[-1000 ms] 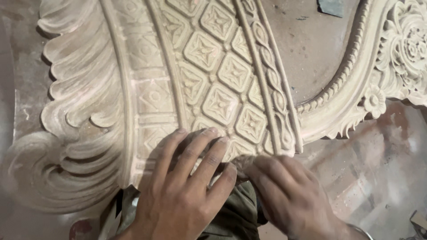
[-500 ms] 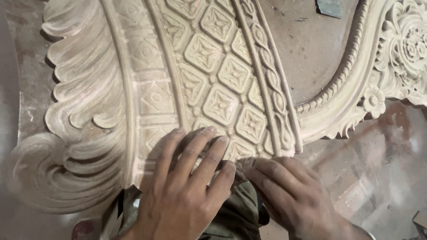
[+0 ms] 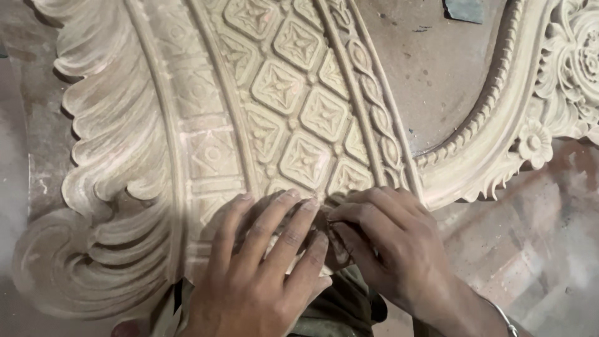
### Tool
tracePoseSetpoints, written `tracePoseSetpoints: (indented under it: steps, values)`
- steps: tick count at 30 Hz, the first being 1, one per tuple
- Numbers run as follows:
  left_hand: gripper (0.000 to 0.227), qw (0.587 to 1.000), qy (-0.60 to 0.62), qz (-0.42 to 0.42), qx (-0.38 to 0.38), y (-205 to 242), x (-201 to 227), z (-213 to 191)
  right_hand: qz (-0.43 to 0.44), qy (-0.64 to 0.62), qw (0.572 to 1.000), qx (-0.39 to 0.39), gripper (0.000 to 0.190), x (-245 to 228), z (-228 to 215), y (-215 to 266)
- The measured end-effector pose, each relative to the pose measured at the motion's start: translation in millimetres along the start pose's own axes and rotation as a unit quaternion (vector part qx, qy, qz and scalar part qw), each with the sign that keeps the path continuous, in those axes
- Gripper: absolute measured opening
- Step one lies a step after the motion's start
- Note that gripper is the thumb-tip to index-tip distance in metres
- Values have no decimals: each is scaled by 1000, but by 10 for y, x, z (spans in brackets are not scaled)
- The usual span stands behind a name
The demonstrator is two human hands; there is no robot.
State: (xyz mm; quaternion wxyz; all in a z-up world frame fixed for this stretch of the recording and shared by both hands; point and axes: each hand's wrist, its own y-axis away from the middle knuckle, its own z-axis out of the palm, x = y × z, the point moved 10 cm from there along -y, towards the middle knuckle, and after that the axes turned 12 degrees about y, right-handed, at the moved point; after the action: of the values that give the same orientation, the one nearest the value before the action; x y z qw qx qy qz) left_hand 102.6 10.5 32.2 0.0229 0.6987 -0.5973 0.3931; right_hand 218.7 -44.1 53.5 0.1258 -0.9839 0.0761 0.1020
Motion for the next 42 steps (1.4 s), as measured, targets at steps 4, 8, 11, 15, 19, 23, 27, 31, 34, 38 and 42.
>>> tracePoseSetpoints:
  steps: [4,8,11,15,19,23,27,31,34,38,42]
  values:
    - [42,1000,19,-15,5,-14,-38,-20,36,66,997,-9,17,9,11,-77]
    - [36,999,27,-25,25,-7,-10,-56,18,39,999,13,20,-19,-33,-84]
    - [36,998,34,-40,16,0,-32,-48,23,59,998,4,19,14,-9,-85]
    - [37,999,14,-46,9,0,-34,-36,-19,68,997,16,24,-48,-33,-76]
    - [46,998,-2,-46,47,31,-15,-95,-2,95,995,12,26,-59,-11,-29]
    - [40,999,-9,-43,32,49,-27,-68,-24,101,994,19,27,-105,-19,-112]
    - [40,999,-27,-18,39,69,4,-101,-19,23,1000,7,23,-38,9,-137]
    - [43,998,-27,-33,51,111,-24,-138,-35,24,999,-1,29,-74,63,-108]
    - [48,997,-20,-49,51,87,-49,-146,-116,60,991,23,32,-255,62,-31]
    - [50,997,-7,-42,60,75,-37,-186,-103,98,990,-5,34,-275,98,19]
    - [43,996,-29,-46,68,93,-39,-186,-110,106,988,-3,38,-332,75,22]
